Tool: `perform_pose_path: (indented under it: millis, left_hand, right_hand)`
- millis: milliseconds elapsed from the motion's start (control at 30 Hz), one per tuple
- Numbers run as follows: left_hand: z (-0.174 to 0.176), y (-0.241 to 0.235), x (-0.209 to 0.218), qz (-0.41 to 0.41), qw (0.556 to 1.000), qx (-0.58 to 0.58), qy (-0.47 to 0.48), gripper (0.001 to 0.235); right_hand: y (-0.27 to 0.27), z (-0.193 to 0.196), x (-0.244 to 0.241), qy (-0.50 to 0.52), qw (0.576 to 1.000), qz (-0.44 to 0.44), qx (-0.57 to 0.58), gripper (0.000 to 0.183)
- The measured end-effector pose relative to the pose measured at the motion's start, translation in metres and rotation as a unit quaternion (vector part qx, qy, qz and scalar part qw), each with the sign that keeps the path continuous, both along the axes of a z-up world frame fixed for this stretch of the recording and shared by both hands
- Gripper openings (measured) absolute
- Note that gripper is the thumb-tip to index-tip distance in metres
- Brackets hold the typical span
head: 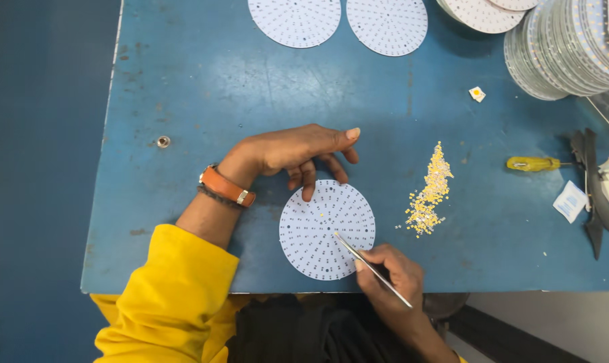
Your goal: The person uses tweezers to pick up small yellow components from a pile on the table and places them into designated holes on a circular LED module. The person repeats this action for multiple modules, systematically filling the holes.
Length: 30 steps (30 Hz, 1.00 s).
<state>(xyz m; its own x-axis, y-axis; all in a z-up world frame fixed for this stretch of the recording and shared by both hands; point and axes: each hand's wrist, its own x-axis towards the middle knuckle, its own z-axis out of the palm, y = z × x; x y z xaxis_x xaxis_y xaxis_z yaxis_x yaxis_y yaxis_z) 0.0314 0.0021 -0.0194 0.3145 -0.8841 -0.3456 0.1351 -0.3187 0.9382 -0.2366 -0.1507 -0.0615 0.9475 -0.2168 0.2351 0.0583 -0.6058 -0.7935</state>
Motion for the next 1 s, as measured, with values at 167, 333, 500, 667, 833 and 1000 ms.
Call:
perform_pose_path:
  millis: [167, 333, 500, 667, 833, 1000]
  left_hand:
    - [0.003, 0.005, 0.004, -0.015, 1.000, 0.012, -0.003, 0.100]
    - [0.004, 0.009, 0.007, -0.010, 1.000, 0.022, -0.003, 0.103]
    - [0.003, 0.009, 0.007, -0.014, 1.000, 0.015, -0.014, 0.105]
    - [0.003, 0.008, 0.006, -0.006, 1.000, 0.009, -0.023, 0.107]
    - [0.003, 0.007, 0.005, 0.005, 1.000, 0.004, -0.026, 0.105]
    - [0.002, 0.007, 0.005, 0.006, 1.000, 0.003, -0.022, 0.103]
  right_hand:
    - [0.017, 0.010, 0.019, 0.002, 0.999, -0.020, -0.042, 0.016]
    - [0.022, 0.018, 0.038, -0.030, 0.994, 0.012, -0.102, 0.017]
    - [0.002, 0.027, 0.046, -0.052, 0.987, 0.068, -0.134, 0.017]
    - [0.000, 0.022, 0.049, -0.037, 0.986, 0.094, -0.132, 0.018]
    - [0.003, 0.024, 0.052, -0.027, 0.985, 0.102, -0.136, 0.019]
    - [0.006, 0.028, 0.054, -0.024, 0.985, 0.093, -0.144, 0.018]
